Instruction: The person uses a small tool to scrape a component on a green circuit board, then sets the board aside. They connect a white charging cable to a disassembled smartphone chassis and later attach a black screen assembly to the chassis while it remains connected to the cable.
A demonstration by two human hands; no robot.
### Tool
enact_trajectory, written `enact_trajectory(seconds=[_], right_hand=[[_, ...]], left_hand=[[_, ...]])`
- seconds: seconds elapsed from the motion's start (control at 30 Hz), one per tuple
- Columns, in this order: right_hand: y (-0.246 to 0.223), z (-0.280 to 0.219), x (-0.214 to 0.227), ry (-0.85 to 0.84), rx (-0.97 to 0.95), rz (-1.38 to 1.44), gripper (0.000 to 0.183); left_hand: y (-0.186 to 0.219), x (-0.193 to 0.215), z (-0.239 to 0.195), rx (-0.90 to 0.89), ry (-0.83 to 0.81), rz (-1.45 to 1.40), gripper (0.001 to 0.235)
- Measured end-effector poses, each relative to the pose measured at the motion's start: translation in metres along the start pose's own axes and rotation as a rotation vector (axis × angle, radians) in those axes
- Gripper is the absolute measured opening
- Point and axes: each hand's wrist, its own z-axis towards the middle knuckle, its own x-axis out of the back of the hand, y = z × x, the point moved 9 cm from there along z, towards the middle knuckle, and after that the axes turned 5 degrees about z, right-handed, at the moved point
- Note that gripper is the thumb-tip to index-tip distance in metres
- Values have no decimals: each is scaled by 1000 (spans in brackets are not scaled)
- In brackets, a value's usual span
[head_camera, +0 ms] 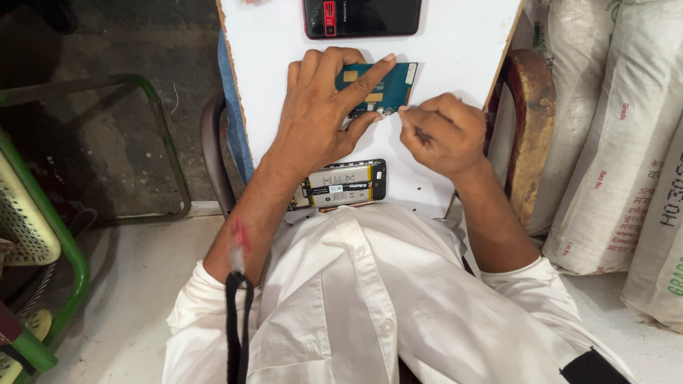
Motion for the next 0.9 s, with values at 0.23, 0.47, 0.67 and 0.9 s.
enact_trajectory(seconds=[0.23, 0.47, 0.67, 0.9], right_hand=[[8, -2, -7, -64, -32, 76, 13], [5, 4, -7, -113, -34, 78, 14], [-3, 12, -6, -176, 36, 15, 14], [-17, 3, -8, -125, 90, -134, 13]], left_hand=[[-1, -3, 0, 4, 3, 9, 72], [-2, -5, -2, -3, 7, 24, 71], [0, -2, -3, -26, 18, 30, 71], [-1, -1, -3, -27, 17, 23, 70]])
